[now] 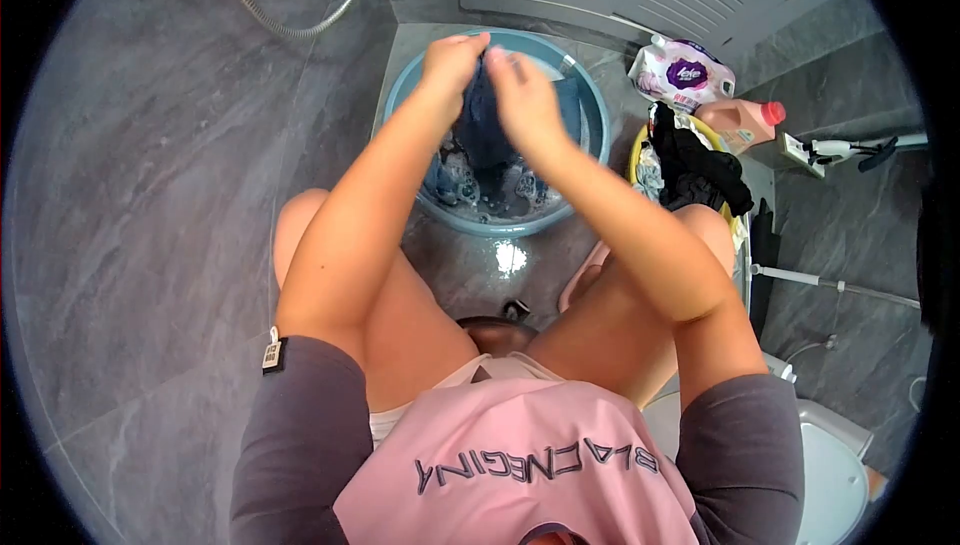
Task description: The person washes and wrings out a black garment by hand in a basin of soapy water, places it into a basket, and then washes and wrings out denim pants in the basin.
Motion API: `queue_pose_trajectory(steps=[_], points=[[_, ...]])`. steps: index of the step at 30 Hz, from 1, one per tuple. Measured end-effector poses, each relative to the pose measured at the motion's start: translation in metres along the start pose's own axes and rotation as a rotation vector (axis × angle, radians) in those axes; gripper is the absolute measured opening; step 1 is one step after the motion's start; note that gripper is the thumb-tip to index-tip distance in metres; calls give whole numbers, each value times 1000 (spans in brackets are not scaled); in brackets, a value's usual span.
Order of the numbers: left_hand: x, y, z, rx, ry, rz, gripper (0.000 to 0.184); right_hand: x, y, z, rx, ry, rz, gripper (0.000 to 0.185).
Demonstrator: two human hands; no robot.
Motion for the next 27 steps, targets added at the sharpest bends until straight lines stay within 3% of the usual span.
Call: queue_pose_trajectory(steps=[4,5,6,8,9,11,14,17,18,19,20,22,23,24,26,27], points=[[0,10,26,19,168,-167,21,-8,7,1,35,38,-53,39],[5,31,17,85,-4,-294,27,-21,-5,-11,64,108,-125,39],[18,29,32,54,-234,-224,32,-34,-18,-27,91,177,-197,38],[53,59,28,42,-284,-100,34,-55,-38,-75,170,24,-313,33],[50,55,30,40,-286,-102,34,-50,-37,-83,296,-55,-255,28],[41,44,18,135,-340,-157,35,-40,-28,-64,228,7,-211,28],[3,-3,25,69,233,-108,26,-11,9,12,-51,102,-62,29],[4,2,37,58,197,-122,26,-14,8,3,-1,29,-66,35],[7,19,33,94,153,-248,29,-22,-1,-5,-30,50,-105,36],[25,37,33,43,-72,-209,31,-36,-14,-17,1,55,-186,36],[39,51,35,-8,-295,-170,33,-43,-28,-54,181,50,-191,35],[62,59,36,27,-267,-32,36,-49,-31,-71,269,-36,-189,34],[49,49,35,29,-209,-92,36,-41,-28,-76,284,-59,-194,35],[31,28,34,95,-225,-165,34,-39,-23,-46,185,0,-192,34],[5,9,29,10,118,-164,33,-18,8,18,-19,10,-74,34],[-7,14,12,-18,-5,-250,33,-6,26,30,-52,40,-2,34]])
Point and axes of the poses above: each hand's wrist, its own y-axis away from the middle knuckle, its own x-axis out of the palm, z = x × y, the point moved 10 cm from there along -y, towards the middle knuckle, and after that the axes turned 8 degrees about y, right-handed, at the moved point
